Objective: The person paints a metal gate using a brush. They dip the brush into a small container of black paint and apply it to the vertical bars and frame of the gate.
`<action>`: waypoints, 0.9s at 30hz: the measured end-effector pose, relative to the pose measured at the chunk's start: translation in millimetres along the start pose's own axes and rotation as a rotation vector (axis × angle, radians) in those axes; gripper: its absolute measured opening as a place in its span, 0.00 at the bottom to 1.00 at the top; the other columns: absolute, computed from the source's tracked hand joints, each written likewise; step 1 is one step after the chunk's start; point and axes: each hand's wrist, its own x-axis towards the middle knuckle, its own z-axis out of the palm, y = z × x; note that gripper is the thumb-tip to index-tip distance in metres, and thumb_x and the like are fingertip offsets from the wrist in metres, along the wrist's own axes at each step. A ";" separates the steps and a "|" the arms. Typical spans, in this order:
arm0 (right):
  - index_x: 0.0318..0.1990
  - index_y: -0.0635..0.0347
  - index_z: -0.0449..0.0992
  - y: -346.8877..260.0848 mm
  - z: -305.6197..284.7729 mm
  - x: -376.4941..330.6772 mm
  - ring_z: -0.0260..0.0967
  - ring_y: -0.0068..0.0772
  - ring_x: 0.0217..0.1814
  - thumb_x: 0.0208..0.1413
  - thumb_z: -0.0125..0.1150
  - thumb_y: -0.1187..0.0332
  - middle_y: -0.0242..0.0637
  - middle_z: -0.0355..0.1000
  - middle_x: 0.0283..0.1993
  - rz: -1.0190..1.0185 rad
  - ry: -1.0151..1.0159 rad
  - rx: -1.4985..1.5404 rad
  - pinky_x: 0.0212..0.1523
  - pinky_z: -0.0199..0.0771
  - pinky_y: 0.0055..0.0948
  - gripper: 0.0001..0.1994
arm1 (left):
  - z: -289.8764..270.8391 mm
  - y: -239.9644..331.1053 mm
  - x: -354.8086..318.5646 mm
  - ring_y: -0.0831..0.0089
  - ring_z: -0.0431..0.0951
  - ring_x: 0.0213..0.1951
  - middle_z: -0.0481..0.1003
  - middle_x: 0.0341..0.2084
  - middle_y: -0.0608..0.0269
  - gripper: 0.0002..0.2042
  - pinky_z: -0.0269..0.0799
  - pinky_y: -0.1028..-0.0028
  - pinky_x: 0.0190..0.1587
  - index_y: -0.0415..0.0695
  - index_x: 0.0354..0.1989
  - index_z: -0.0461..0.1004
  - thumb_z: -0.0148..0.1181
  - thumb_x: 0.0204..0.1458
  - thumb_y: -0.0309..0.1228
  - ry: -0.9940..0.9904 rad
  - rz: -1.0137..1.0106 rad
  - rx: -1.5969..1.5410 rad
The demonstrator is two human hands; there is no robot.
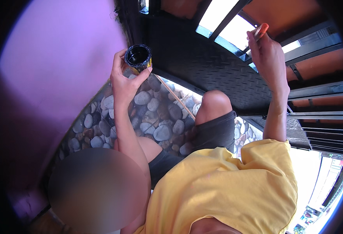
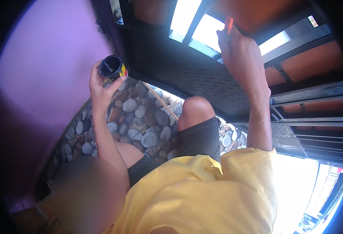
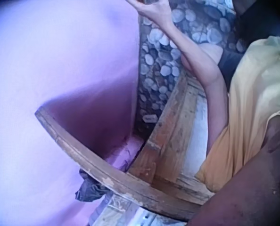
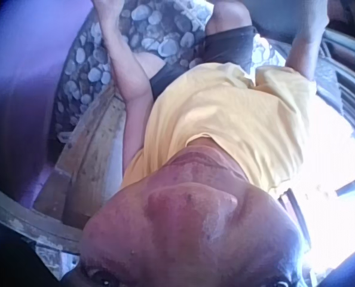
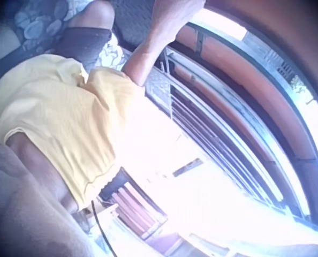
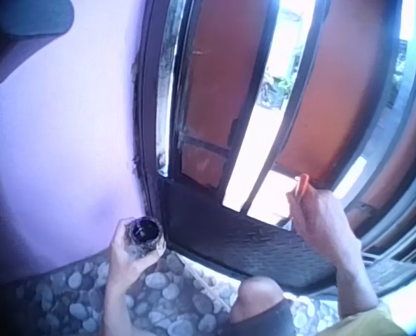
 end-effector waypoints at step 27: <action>0.34 0.74 0.74 -5.9 59.0 -28.7 0.74 0.27 0.27 0.65 0.55 0.72 0.42 0.75 0.37 0.239 0.331 0.813 0.25 0.72 0.24 0.11 | 0.3 -3.3 -1.5 0.71 0.75 0.46 0.72 0.44 0.58 0.29 0.70 0.71 0.52 0.39 0.54 0.64 0.71 0.42 0.20 -0.033 -0.091 -0.047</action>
